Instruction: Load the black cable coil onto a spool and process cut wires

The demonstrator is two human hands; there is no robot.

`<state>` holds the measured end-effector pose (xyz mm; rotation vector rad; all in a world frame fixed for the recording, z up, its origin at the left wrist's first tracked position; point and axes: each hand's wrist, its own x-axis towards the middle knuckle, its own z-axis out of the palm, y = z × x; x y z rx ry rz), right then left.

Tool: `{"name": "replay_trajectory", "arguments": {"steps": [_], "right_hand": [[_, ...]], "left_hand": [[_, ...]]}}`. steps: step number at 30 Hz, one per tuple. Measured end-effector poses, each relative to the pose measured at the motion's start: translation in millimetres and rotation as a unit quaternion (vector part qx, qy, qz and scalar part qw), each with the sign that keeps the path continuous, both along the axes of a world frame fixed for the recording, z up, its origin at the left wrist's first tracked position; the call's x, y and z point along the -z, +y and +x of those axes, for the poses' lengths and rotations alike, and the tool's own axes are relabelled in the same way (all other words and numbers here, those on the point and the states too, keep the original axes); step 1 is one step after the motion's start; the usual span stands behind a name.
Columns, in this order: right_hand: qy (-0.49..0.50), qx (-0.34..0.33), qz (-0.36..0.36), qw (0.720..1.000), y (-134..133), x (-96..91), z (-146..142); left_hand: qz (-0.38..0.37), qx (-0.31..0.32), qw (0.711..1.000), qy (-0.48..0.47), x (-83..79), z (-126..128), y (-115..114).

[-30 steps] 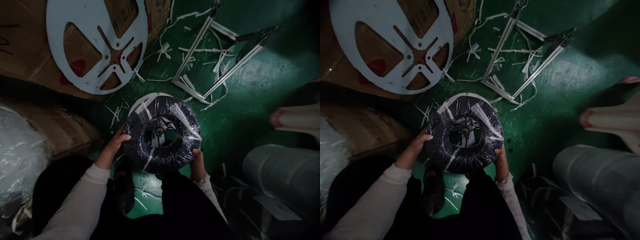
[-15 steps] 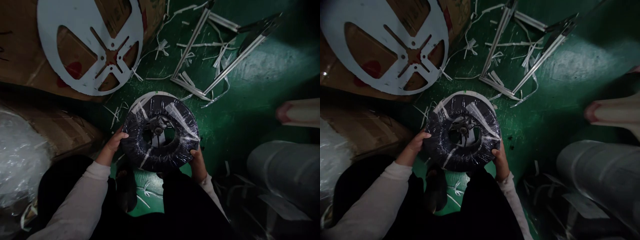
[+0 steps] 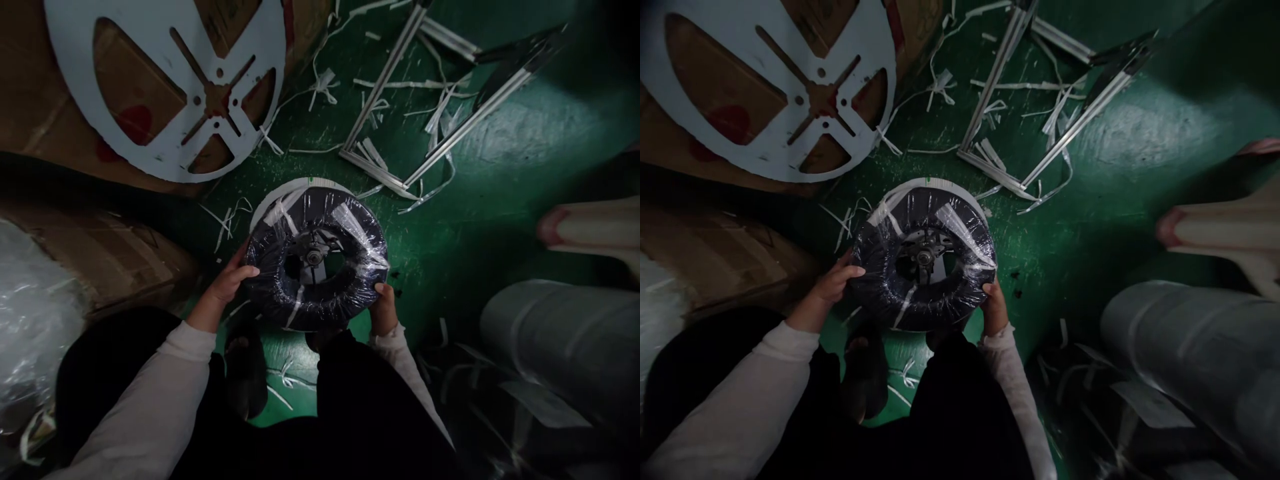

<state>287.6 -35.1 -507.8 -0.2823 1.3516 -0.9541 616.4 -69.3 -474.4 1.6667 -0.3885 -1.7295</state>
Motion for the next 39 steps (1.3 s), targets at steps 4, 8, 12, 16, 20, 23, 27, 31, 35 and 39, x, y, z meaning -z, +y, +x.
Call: {"name": "replay_trajectory", "arguments": {"steps": [4,8,12,16,20,23,27,31,35,39], "right_hand": [[-0.013,0.019,0.007,1.0,-4.5,16.4,2.8],[-0.012,0.018,0.007,1.0,-5.9,26.8,2.2],[-0.013,-0.013,0.028,0.999,-7.0,34.7,1.2],[-0.035,-0.03,0.041,0.998,-6.0,44.2,0.6],[-0.061,-0.033,0.028,0.997,-4.0,49.6,-0.4],[-0.076,-0.036,0.018,0.996,-3.6,48.2,1.1],[-0.068,-0.017,0.003,0.998,-5.0,41.8,8.7],[-0.044,-0.029,-0.014,0.999,-6.8,36.3,16.3],[-0.016,-0.053,-0.022,0.998,-7.4,36.0,18.5],[0.014,-0.091,-0.015,0.996,-11.4,41.2,19.4]], "left_hand": [[-0.004,0.004,1.0,0.002,9.6,1.2,-4.8],[0.002,0.002,1.0,0.007,20.4,3.2,-6.7],[0.007,-0.008,1.0,0.012,30.1,5.2,-7.3],[0.001,0.001,1.0,0.025,36.6,7.0,-9.3],[-0.01,0.027,0.999,0.017,37.4,9.8,-12.0],[-0.022,0.047,0.999,0.005,34.3,12.6,-14.1],[-0.04,0.06,0.997,-0.017,25.0,16.2,-17.3],[-0.04,0.057,0.997,-0.035,17.1,17.9,-20.0],[-0.038,0.038,0.998,-0.033,27.4,16.7,-21.2],[-0.014,0.021,0.999,-0.038,55.7,10.2,-23.2]]}}
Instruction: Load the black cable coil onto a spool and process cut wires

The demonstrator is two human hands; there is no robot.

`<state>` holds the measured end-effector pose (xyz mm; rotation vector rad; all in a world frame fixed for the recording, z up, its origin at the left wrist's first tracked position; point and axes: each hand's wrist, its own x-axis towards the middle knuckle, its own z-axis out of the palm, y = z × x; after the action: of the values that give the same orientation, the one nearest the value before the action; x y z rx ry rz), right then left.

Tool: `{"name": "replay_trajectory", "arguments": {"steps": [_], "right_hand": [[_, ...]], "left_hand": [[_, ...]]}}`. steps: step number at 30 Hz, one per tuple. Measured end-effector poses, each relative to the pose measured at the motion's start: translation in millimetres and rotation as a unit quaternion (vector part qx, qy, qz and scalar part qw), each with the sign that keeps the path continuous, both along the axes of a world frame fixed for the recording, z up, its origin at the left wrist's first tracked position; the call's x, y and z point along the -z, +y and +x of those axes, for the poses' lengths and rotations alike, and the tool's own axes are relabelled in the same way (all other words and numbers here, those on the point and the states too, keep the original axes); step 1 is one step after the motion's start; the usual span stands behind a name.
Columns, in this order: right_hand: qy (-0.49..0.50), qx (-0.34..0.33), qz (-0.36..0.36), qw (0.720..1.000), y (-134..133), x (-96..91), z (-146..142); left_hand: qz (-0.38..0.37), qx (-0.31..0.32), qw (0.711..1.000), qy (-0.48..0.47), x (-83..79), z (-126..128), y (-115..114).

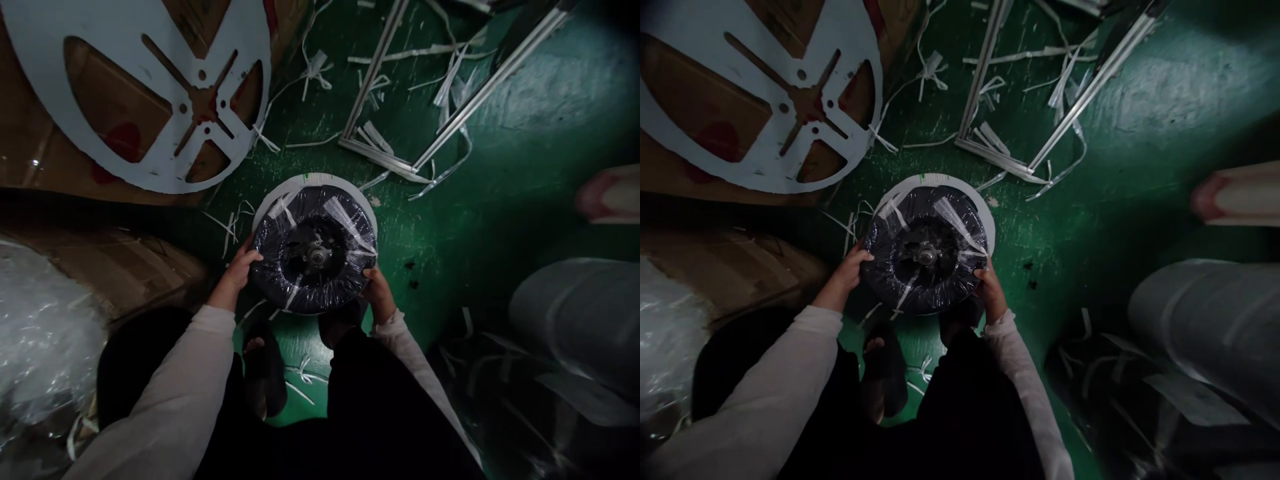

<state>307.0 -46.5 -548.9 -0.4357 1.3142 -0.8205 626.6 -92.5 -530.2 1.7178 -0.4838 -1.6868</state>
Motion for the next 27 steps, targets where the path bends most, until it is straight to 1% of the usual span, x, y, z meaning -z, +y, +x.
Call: {"name": "replay_trajectory", "arguments": {"steps": [4,6,9,11,13,16,19,21,23,25,27], "right_hand": [[0.042,-0.022,-0.032,0.998,-7.4,8.0,0.5],[0.069,-0.029,-0.036,0.997,-10.1,11.9,-1.0],[0.116,-0.044,-0.029,0.992,-13.0,15.5,-5.8],[0.154,-0.052,-0.037,0.986,-15.4,15.8,-9.6],[0.189,-0.062,-0.05,0.979,-18.4,15.1,-12.7],[0.203,-0.069,-0.059,0.975,-22.5,15.7,-15.4],[0.217,-0.058,-0.057,0.973,-25.1,20.5,-18.6],[0.246,-0.053,-0.058,0.966,-27.1,24.3,-22.5],[0.271,-0.061,-0.054,0.959,-29.8,25.8,-27.2],[0.284,-0.085,-0.048,0.954,-32.2,22.5,-30.5],[0.321,-0.084,-0.069,0.941,-31.7,13.1,-29.6]], "left_hand": [[0.008,0.003,1.0,-0.001,24.9,-8.9,-1.0],[-0.008,0.008,1.0,-0.007,32.9,-12.5,0.4],[-0.046,0.012,0.998,-0.041,41.4,-16.6,2.8],[-0.072,0.008,0.996,-0.059,44.8,-18.5,3.2],[-0.083,-0.003,0.994,-0.067,46.1,-20.0,2.3],[-0.065,-0.03,0.995,-0.068,44.8,-23.1,-0.7],[-0.052,-0.058,0.995,-0.065,44.2,-29.6,-4.6],[-0.058,-0.068,0.994,-0.059,45.8,-35.6,-7.9],[-0.068,-0.072,0.994,-0.05,48.7,-41.0,-12.3],[-0.068,-0.074,0.994,-0.048,52.3,-43.9,-17.8],[-0.062,-0.067,0.994,-0.056,55.8,-43.2,-22.9]]}}
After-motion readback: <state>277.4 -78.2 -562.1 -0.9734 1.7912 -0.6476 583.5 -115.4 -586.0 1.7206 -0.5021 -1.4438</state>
